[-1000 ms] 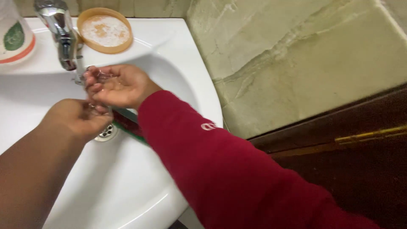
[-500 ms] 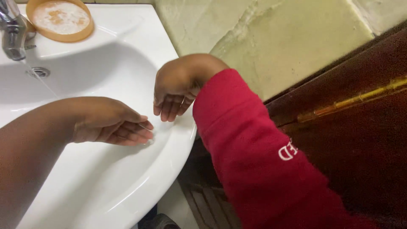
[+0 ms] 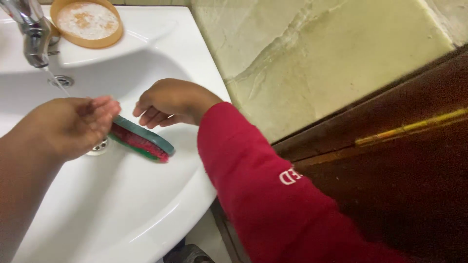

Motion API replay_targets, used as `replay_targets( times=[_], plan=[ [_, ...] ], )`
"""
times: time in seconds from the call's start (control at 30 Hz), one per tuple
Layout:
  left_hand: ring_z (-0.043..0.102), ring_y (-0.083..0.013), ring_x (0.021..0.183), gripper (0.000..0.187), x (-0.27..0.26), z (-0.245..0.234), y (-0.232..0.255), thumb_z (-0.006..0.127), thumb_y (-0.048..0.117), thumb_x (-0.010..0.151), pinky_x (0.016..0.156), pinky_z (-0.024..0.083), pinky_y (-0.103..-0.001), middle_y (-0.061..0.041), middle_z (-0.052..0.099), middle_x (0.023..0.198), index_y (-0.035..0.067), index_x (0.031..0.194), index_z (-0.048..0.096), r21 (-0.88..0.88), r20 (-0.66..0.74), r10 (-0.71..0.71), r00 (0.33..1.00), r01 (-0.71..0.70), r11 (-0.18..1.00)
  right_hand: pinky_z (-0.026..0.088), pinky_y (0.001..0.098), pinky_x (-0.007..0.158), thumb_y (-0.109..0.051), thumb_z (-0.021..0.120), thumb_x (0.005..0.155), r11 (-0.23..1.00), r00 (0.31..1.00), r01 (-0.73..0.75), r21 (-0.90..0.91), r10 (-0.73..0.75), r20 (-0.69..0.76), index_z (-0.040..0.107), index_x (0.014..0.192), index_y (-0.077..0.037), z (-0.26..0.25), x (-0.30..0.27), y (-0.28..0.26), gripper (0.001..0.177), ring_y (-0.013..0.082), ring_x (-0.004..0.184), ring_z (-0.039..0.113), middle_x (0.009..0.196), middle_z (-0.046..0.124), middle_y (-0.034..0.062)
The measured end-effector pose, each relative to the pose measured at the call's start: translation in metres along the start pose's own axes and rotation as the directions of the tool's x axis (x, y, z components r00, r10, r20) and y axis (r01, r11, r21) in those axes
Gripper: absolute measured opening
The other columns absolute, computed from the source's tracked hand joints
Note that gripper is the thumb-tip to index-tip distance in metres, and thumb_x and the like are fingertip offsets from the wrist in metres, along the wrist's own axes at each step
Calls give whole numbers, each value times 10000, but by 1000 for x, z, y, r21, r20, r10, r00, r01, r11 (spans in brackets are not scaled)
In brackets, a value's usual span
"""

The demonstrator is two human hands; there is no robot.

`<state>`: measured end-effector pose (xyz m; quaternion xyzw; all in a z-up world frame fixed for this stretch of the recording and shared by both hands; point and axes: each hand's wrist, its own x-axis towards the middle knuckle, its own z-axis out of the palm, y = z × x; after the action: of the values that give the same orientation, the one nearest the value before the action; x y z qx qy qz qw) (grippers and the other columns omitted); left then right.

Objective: The person cleans a bathroom sink by scrubbing the ceramic basin and edges with a brush and water.

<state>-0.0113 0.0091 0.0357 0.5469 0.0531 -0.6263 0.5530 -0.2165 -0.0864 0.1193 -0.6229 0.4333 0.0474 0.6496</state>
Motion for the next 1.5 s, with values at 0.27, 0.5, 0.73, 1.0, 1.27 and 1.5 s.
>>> replay_targets(
  times=[0.27,0.5,0.73,1.0,1.27,1.5],
  plan=[
    [759,-233,1117,292,17,-23,32,435,60,1082,919,649,-354,-182,728,1209,-101,1228,629,-687,32,53,998,-17,727,583,296,764,-137,483,972,968,999,-5,251,18,-49,719,1071,10,30,47,6,295,179,859,704,992,736,125],
    [719,-184,1018,286,16,-32,36,427,82,1070,910,618,-301,-129,692,1126,-34,1220,642,-607,-96,145,985,-173,775,572,355,867,-215,403,1085,581,987,-101,808,-41,153,603,1117,63,61,140,13,344,246,922,669,1082,669,180],
    [638,-86,856,219,2,-60,29,420,104,1079,826,550,-235,-7,656,1009,35,1148,616,-309,-82,312,947,-322,895,557,332,740,-224,360,1095,335,918,-212,918,-254,305,617,1114,98,97,223,-1,413,238,853,667,1055,678,219],
    [658,-90,815,266,-4,-51,37,380,130,1052,766,569,-227,-15,679,973,49,1078,632,-532,-310,83,947,-245,811,519,360,785,-179,358,1080,204,918,-251,946,-261,300,582,1124,20,105,228,-16,303,251,925,631,1058,631,174],
    [688,-93,849,319,9,-42,40,336,136,1065,819,605,-257,-32,698,998,42,1090,640,-622,-322,-34,946,-185,761,545,354,843,-160,355,1066,70,902,-314,947,-291,320,575,1170,43,106,238,-6,317,247,971,614,1086,627,158],
    [747,-96,902,353,27,-33,24,295,102,1077,900,675,-303,-46,741,1046,11,1120,634,-680,-55,51,997,-75,729,559,366,876,-139,393,1092,2,844,-397,918,-393,366,588,1190,32,102,222,13,278,257,1000,635,1093,644,148]
  ],
)
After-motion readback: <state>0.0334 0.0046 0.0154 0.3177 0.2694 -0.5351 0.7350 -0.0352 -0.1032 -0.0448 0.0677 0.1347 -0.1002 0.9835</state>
